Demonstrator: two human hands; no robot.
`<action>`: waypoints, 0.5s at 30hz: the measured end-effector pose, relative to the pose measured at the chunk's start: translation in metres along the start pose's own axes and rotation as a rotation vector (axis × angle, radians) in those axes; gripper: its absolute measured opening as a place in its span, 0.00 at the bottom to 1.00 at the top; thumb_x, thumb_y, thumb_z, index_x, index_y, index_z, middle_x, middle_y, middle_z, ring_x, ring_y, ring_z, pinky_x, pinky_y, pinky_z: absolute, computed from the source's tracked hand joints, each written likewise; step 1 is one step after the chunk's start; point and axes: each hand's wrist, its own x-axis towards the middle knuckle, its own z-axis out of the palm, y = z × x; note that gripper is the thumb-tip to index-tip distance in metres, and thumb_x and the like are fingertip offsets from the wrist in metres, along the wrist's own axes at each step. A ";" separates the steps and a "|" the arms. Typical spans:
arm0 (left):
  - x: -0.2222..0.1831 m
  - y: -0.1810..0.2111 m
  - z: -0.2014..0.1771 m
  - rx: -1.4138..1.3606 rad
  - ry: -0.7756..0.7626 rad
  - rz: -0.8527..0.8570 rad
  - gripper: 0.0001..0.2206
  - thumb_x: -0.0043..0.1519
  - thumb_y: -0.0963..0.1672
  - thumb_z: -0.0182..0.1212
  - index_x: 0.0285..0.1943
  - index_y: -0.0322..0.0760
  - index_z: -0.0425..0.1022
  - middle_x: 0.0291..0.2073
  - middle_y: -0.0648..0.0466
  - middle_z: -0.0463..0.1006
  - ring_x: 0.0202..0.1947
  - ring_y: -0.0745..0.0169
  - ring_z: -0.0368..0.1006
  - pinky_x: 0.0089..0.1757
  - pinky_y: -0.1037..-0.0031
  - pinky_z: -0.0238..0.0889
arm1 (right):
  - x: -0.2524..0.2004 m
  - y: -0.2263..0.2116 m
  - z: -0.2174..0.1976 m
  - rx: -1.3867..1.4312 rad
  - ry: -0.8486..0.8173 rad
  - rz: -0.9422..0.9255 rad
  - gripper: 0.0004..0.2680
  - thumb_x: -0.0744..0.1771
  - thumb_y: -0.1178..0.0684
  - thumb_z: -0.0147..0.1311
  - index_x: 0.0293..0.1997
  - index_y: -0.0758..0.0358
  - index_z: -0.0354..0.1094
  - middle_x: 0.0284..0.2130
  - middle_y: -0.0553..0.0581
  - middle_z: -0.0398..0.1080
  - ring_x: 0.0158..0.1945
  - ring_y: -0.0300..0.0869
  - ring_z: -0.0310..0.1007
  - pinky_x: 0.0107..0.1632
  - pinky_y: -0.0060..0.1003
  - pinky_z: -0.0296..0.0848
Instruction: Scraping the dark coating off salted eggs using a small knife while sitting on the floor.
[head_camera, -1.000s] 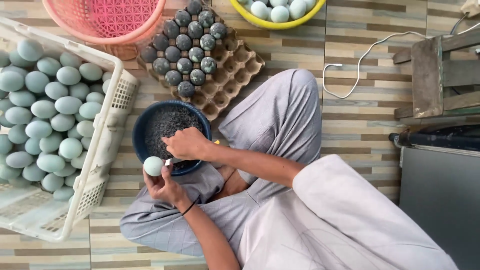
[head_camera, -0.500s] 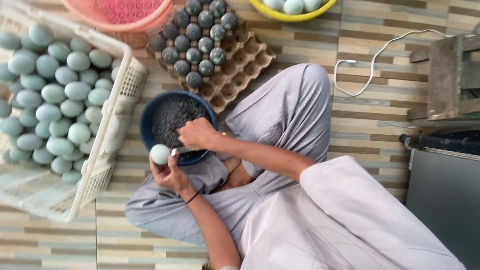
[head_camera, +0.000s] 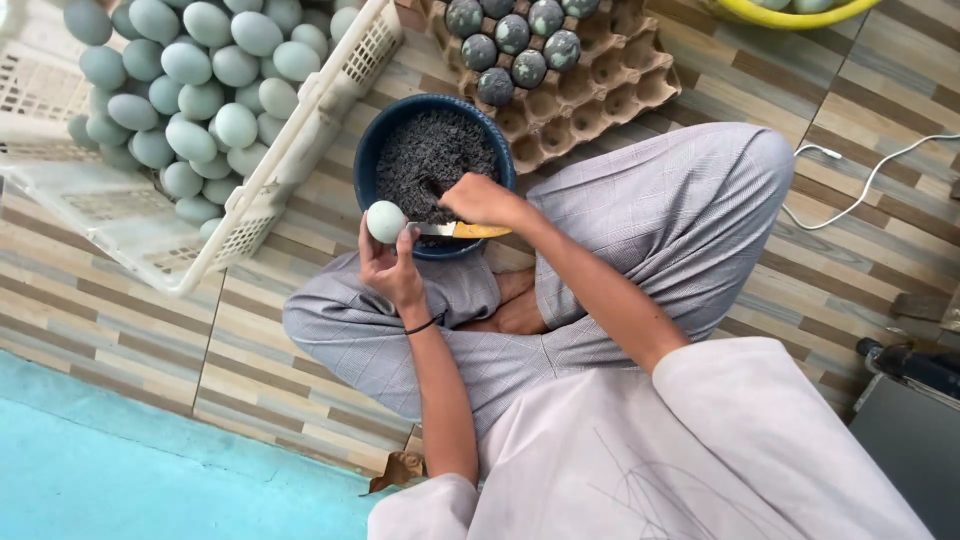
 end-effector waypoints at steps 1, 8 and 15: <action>0.000 0.001 -0.001 0.001 0.003 -0.001 0.29 0.59 0.36 0.72 0.69 0.24 0.65 0.50 0.32 0.77 0.46 0.45 0.80 0.40 0.57 0.85 | 0.000 0.003 -0.005 0.000 -0.004 0.000 0.18 0.67 0.47 0.39 0.40 0.72 0.77 0.35 0.78 0.75 0.42 0.70 0.75 0.46 0.59 0.71; 0.002 0.005 -0.001 -0.029 -0.021 -0.009 0.29 0.58 0.35 0.71 0.69 0.22 0.64 0.50 0.31 0.76 0.46 0.44 0.80 0.40 0.58 0.85 | -0.011 0.016 -0.034 1.426 -0.250 0.098 0.27 0.60 0.53 0.41 0.68 0.61 0.63 0.16 0.37 0.34 0.15 0.24 0.31 0.18 0.15 0.40; 0.003 -0.001 -0.003 0.001 -0.017 0.002 0.30 0.56 0.34 0.71 0.69 0.23 0.65 0.49 0.30 0.76 0.45 0.40 0.80 0.40 0.55 0.85 | -0.010 0.038 -0.037 1.635 -0.292 -0.156 0.28 0.62 0.53 0.41 0.75 0.55 0.55 0.17 0.37 0.33 0.15 0.25 0.30 0.16 0.18 0.38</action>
